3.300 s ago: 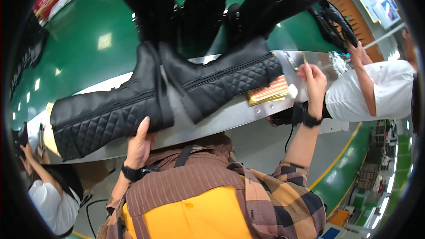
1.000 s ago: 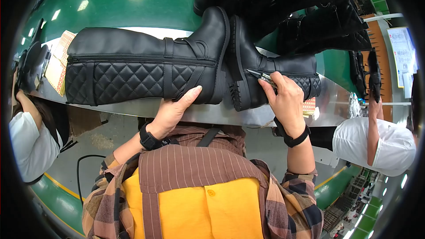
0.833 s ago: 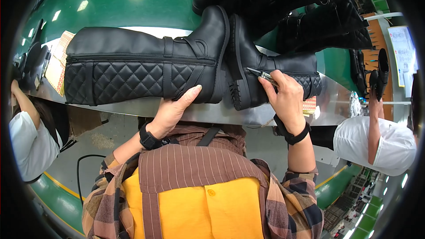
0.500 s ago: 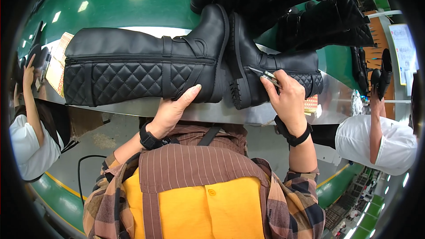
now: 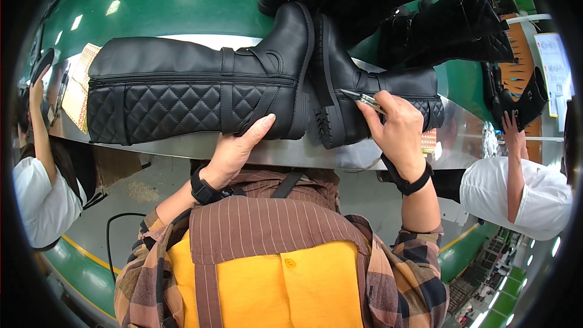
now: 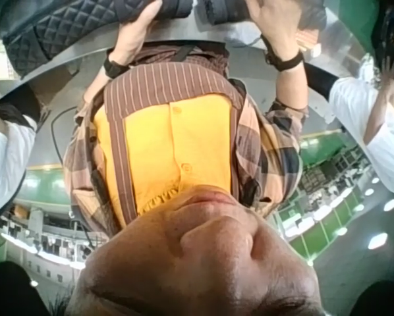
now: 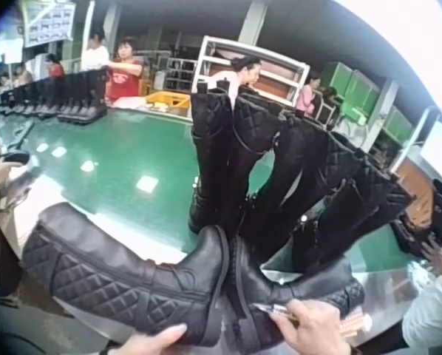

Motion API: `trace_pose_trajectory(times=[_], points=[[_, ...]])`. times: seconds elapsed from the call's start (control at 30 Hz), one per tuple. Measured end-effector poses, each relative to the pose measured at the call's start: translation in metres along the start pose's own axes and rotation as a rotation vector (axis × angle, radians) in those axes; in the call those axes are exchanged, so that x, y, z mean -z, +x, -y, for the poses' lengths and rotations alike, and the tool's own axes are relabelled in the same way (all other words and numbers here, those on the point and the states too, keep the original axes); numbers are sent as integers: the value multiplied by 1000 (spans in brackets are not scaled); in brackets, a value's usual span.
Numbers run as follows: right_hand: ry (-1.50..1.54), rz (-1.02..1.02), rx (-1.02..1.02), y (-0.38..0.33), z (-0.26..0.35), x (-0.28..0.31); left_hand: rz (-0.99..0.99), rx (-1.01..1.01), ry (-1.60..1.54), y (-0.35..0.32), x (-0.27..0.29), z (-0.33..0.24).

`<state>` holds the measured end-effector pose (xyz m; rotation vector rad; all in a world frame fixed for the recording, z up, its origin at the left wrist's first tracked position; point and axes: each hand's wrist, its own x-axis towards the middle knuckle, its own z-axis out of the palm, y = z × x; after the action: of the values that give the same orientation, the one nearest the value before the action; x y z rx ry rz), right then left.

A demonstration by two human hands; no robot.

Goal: Inspecting pairs of black leather boots, checking zippers, and marking them with a pen at a quality control station.

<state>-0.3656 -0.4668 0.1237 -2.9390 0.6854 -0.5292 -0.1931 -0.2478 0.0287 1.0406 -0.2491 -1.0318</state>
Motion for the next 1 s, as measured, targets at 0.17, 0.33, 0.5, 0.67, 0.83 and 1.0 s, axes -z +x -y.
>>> trace_pose_trajectory(times=[0.17,0.33,0.5,0.67,0.83,1.0], points=[[89,-70,-22,0,3,-1,5,-14,-4,0,0,-2],[13,-23,-2,1,7,-2,23,26,9,-1,0,-4],[63,-133,-101,3,6,3,15,21,36,-2,1,-4],[1,-140,-259,2,-1,4,20,43,28,-2,2,-3],[131,-26,-291,0,-8,-4,22,48,52,-3,0,-3],[98,-14,-299,4,-10,-11,45,30,32,-2,0,-4]])
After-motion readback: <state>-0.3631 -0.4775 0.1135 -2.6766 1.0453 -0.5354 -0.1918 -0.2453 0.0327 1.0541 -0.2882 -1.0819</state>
